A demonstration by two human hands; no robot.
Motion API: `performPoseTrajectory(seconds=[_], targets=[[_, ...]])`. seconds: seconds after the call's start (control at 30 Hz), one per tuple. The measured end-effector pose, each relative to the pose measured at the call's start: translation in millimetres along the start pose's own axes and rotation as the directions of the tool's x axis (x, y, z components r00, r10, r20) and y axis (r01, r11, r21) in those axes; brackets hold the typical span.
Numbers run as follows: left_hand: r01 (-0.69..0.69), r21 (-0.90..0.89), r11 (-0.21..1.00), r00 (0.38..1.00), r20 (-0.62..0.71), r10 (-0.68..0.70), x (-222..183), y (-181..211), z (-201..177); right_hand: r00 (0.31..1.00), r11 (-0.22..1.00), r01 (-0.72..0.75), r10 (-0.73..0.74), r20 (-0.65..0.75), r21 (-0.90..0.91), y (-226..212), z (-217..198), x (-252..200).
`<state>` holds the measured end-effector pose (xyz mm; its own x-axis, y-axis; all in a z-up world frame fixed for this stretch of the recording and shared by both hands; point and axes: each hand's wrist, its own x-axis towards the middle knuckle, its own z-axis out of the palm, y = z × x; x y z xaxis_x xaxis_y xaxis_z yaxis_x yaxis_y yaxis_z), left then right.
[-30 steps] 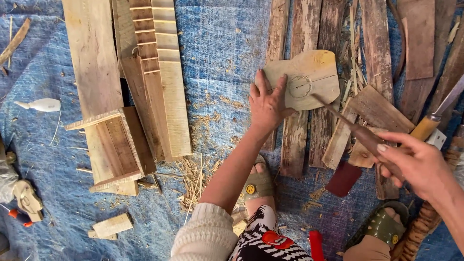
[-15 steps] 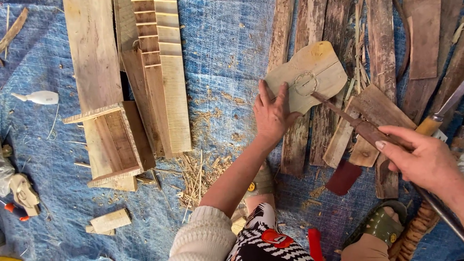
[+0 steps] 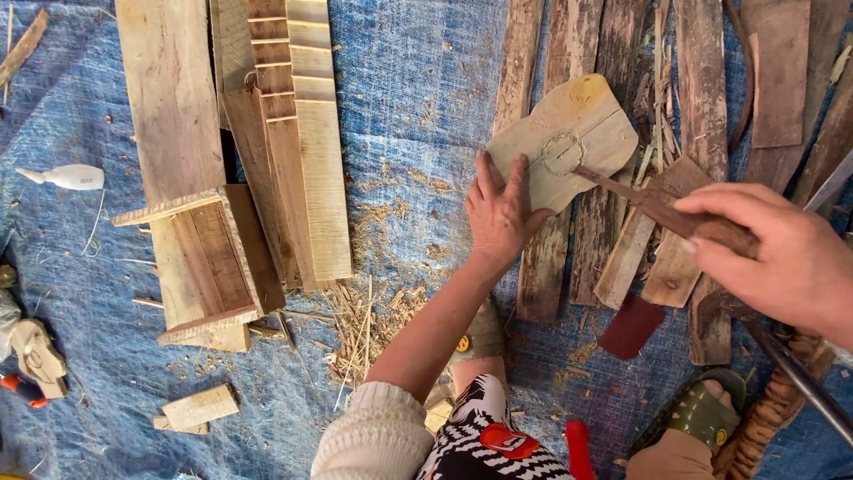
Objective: Carving a circular design into a piece of wood using a chisel and a hammer.
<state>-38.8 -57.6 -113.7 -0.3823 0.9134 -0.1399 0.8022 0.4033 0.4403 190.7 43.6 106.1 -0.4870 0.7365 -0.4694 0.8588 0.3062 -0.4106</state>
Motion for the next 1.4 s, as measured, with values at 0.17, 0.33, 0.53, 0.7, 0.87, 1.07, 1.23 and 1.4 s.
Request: performPoseTrajectory(seconds=[0.17, 0.33, 0.53, 0.7, 0.87, 1.07, 1.23, 1.4], targets=[[-0.02, -0.029, 0.999, 0.999, -0.037, 0.019, 0.2, -0.7, -0.7, 0.995, 0.97, 0.043, -0.019, 0.101, -0.239, -5.0, 1.7, 25.5], [0.001, 0.025, 1.0, 1.0, -0.006, -0.001, 1.8, 9.9, -11.9, 0.963, 0.973, -0.139, 0.176, 0.203, -0.183, -72.8, -32.6, 51.2], [-0.241, -0.47, 0.849, 0.944, 0.09, 0.318, 30.7, 104.7, -95.4, 0.993, 0.994, 0.104, -0.102, -0.056, 0.03, -63.1, -19.2, 62.1], [-0.364, -0.698, 0.617, 0.863, -0.003, 0.505, 33.8, 139.0, -106.8, 0.981, 0.998, 0.054, -0.05, -0.189, 0.016, -51.9, -6.6, 61.9], [-0.116, -0.971, 0.209, 0.813, 0.028, 0.582, 28.7, 146.5, -85.3, 0.798, 0.968, 0.239, -0.242, -0.552, -0.08, -35.1, 20.7, 51.9], [-0.373, -0.716, 0.589, 0.856, -0.022, 0.516, 40.2, 122.7, -62.3, 0.828, 0.823, 0.327, -0.012, -0.56, 0.465, 71.5, 25.1, -32.2], [-0.458, -0.72, 0.522, 0.761, -0.014, 0.649, 30.7, 149.5, -85.9, 0.923, 0.951, -0.309, 0.303, -0.24, 0.01, 213.7, 98.6, -88.2], [-0.393, -0.732, 0.556, 0.796, 0.032, 0.604, 35.3, 158.4, -102.7, 0.893, 0.864, -0.451, 0.433, -0.126, -0.226, 267.3, 180.1, -116.1]])
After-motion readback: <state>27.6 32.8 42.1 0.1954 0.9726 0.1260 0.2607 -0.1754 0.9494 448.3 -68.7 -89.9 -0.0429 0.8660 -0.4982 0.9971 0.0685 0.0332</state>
